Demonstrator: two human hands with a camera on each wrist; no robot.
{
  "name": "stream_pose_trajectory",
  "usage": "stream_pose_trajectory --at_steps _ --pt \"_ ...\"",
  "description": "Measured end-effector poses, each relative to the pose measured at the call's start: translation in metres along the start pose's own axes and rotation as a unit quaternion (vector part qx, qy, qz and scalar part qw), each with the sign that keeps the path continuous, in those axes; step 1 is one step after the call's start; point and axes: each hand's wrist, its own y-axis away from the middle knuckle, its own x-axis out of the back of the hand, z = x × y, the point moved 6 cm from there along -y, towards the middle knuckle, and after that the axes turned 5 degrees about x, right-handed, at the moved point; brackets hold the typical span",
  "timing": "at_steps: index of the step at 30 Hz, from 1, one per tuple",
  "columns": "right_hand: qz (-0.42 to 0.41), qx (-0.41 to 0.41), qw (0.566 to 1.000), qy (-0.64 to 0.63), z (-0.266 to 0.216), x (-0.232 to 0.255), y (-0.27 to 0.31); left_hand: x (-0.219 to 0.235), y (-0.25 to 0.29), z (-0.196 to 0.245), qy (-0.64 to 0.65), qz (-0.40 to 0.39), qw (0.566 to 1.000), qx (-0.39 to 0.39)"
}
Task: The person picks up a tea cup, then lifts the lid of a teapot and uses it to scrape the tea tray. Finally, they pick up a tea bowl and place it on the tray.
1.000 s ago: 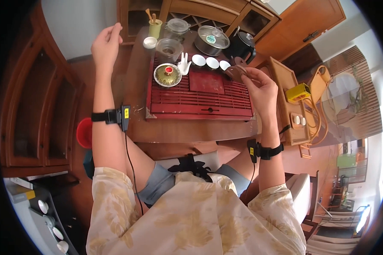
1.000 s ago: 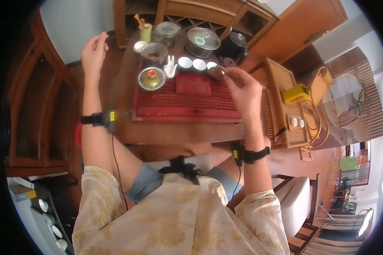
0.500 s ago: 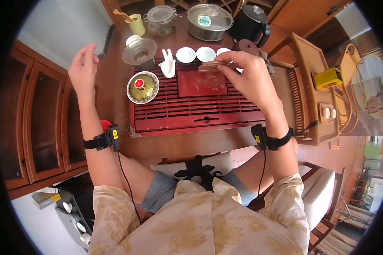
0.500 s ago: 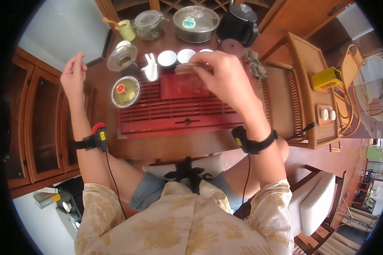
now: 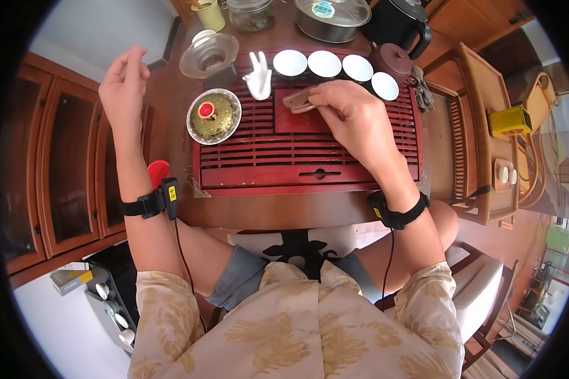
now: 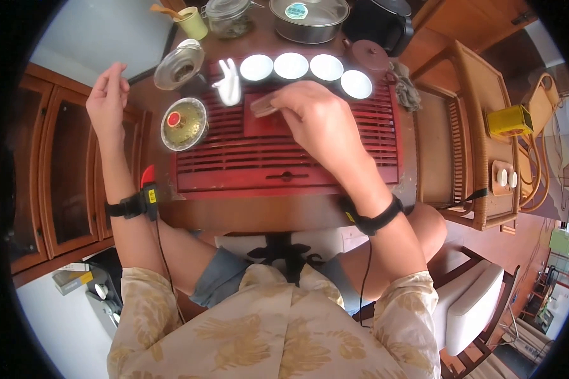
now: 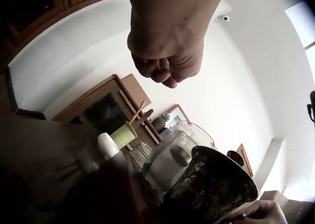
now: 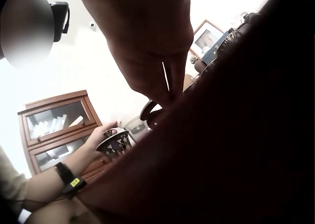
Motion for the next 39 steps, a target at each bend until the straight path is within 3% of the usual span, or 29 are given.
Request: stream_pose_trajectory --at_steps 7,11,14,18,26,39 --pt "-0.102 0.008 0.994 0.039 -0.012 0.016 0.005 0.002 0.000 0.003 0.020 0.006 1.000 0.000" --pt "-0.091 -0.035 0.995 0.023 -0.016 0.029 0.001 0.005 -0.001 0.004 0.025 0.016 1.000 -0.006" --pt "-0.019 -0.160 0.984 -0.073 -0.011 0.022 -0.003 0.007 -0.001 0.003 0.042 0.005 0.999 -0.008" --pt "-0.001 -0.242 0.960 -0.143 -0.006 0.005 -0.008 0.007 0.002 0.005 0.044 0.015 0.999 0.006" --pt "-0.061 -0.237 0.959 -0.141 -0.004 -0.022 -0.002 0.011 0.005 0.007 0.036 0.003 0.999 0.012" --pt "-0.128 -0.226 0.965 -0.044 -0.010 -0.015 -0.004 0.015 0.005 0.009 0.042 0.015 0.999 -0.003"
